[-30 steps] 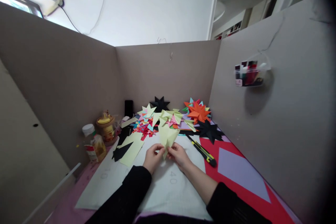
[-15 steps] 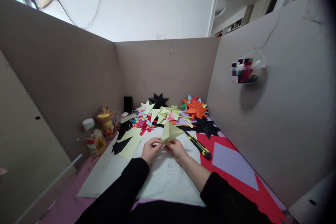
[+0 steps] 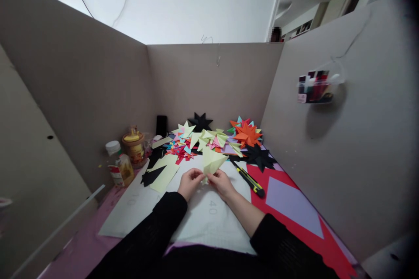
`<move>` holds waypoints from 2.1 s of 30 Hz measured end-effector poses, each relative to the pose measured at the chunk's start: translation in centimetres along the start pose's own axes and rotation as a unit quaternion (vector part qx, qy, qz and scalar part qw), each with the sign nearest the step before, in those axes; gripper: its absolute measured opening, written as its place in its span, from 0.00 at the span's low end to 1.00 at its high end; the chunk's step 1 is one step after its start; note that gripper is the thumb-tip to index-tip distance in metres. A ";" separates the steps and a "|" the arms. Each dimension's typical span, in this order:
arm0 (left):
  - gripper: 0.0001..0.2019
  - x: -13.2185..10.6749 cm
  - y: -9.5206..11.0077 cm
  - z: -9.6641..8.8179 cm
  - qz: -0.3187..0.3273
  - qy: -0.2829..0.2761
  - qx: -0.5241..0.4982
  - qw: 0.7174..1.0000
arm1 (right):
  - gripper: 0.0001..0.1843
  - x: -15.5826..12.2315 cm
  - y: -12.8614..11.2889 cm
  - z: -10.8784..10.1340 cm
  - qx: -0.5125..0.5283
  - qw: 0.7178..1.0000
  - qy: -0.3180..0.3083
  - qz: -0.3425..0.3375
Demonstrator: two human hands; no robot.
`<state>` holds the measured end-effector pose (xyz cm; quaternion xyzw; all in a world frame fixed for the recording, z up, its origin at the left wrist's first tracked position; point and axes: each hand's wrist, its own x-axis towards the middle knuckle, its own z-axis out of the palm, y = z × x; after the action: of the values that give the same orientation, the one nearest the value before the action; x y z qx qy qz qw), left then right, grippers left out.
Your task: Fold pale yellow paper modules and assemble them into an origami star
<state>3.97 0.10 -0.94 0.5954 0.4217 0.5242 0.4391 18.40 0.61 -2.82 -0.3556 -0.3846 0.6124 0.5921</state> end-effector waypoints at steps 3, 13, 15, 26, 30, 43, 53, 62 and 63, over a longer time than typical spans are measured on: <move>0.07 -0.3 0.3 0.0 0.026 -0.023 0.057 0.998 | 0.14 0.1 -0.3 -0.1 0.032 0.999 0.011 -0.003; 0.07 -0.6 0.3 -0.2 0.260 -0.010 0.148 0.954 | 0.15 -0.6 -1.0 0.2 0.134 0.989 -0.034 0.044; 0.09 -0.6 0.1 -0.2 0.292 -0.011 0.158 0.943 | 0.15 -0.6 -0.9 0.2 0.143 0.988 -0.030 0.047; 0.11 -0.7 0.4 -0.1 0.263 -0.035 0.144 0.954 | 0.19 -0.9 -0.7 0.7 0.121 0.992 -0.025 0.018; 0.09 -0.6 0.5 -0.1 0.205 -0.034 0.110 0.972 | 0.16 -0.8 -0.5 0.8 0.083 0.996 -0.012 0.005; 0.07 0.0 -0.1 0.3 0.030 0.017 0.102 0.994 | 0.15 -0.3 -0.3 0.7 0.062 0.996 0.051 -0.027; 0.08 -0.3 -0.4 0.5 -0.045 -0.037 0.042 0.997 | 0.18 0.3 -0.3 0.2 0.054 0.993 0.098 -0.033; 0.14 -0.4 0.1 0.3 -0.049 -0.045 0.023 0.998 | 0.17 -0.3 -0.4 0.5 0.007 0.999 0.050 -0.015; 0.14 -0.4 0.1 0.3 -0.055 -0.044 0.024 0.997 | 0.17 -0.3 -0.4 0.5 0.003 0.999 0.046 -0.013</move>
<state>4.22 -0.32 -0.97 0.6042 0.4465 0.4619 0.4715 18.11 0.26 -2.23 -0.3759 -0.3599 0.5888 0.6184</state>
